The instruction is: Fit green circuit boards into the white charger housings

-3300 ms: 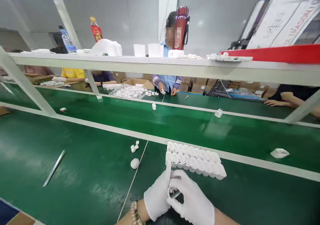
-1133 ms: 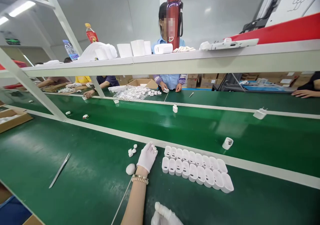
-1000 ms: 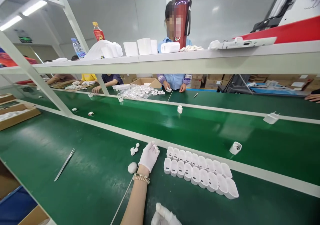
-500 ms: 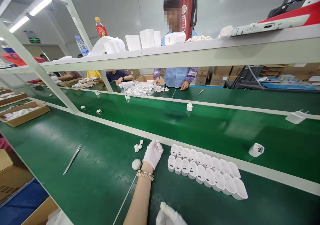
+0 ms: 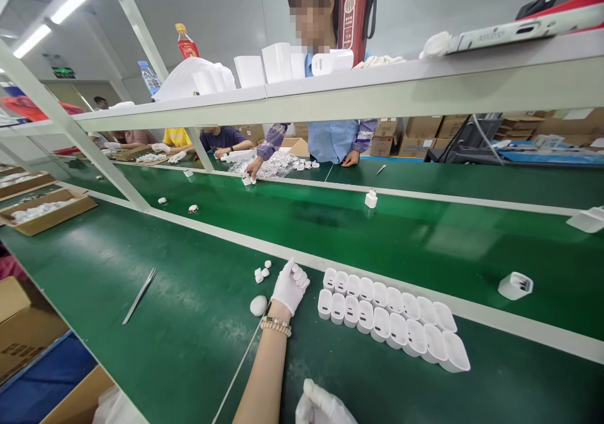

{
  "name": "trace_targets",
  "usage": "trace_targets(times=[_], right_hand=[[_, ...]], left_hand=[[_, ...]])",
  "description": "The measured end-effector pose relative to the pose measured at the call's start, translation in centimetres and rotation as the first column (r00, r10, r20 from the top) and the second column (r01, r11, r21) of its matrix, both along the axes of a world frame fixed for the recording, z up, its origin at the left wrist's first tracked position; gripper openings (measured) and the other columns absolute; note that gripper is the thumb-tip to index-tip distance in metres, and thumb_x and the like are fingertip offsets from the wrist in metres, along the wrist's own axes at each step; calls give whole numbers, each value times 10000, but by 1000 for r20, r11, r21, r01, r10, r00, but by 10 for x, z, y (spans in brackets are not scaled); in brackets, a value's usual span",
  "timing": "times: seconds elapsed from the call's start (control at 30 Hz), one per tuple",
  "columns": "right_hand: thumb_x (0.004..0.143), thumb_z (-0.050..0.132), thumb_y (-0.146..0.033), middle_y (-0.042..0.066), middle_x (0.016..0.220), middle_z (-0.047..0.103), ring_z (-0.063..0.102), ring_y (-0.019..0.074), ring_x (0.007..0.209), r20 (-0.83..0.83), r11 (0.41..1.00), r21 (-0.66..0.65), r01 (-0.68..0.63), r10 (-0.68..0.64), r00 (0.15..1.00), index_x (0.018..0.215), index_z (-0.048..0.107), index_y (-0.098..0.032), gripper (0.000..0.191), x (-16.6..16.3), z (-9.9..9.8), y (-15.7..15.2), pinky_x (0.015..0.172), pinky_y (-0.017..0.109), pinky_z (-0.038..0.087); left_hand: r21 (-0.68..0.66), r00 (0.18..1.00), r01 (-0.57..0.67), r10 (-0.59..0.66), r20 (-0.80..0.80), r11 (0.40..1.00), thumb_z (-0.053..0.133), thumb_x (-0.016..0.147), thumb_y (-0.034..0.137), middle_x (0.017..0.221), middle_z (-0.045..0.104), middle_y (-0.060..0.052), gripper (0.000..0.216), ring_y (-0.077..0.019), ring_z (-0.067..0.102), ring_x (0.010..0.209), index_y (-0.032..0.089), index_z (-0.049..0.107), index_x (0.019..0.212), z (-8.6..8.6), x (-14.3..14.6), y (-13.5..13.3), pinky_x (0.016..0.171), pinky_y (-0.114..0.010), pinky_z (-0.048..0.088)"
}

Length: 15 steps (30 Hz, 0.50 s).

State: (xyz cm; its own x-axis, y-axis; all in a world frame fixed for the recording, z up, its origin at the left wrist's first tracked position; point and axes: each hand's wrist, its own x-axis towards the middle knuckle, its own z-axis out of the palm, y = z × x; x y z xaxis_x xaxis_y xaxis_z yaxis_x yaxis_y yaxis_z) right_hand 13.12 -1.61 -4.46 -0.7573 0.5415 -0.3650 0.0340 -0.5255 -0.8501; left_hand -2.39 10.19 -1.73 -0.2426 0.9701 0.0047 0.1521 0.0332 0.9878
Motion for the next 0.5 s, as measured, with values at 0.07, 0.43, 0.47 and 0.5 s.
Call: trace_targets(times=[0.07,0.43,0.47,0.5], right_hand=[[937,521,-467,10,799,642,623,134,720,-7,996,-73,54,-55,998,891,618,-159,326,1,3,-2,664,288,517],[934,534,-444,28,875,651,629,149,794,-13,913,-346,215,-233,972,929,619,-154,302,1,13,-13,718,317,524],[935,531,-450,24,854,650,628,144,774,-13,906,-359,224,-245,970,915,618,-151,312,1,14,-14,709,312,524],[934,528,-459,18,829,648,627,138,751,-14,899,-370,232,-255,967,898,617,-150,324,0,15,-15,696,304,524]], left_hand=[[-10,1000,3,-3,9,1000,540,944,350,1163,602,-88,243,-202,599,971,224,584,1147,0,0,-3,797,-382,546],[-135,991,90,-75,109,987,546,943,327,1150,613,-83,204,-198,602,969,228,601,1113,4,2,-7,798,-376,547],[-149,988,103,-85,126,983,545,943,329,1145,615,-83,204,-198,603,965,226,602,1110,4,3,-6,795,-376,548],[-164,985,118,-94,146,979,541,945,335,1142,616,-83,204,-195,604,959,226,605,1106,5,4,-5,792,-373,549]])
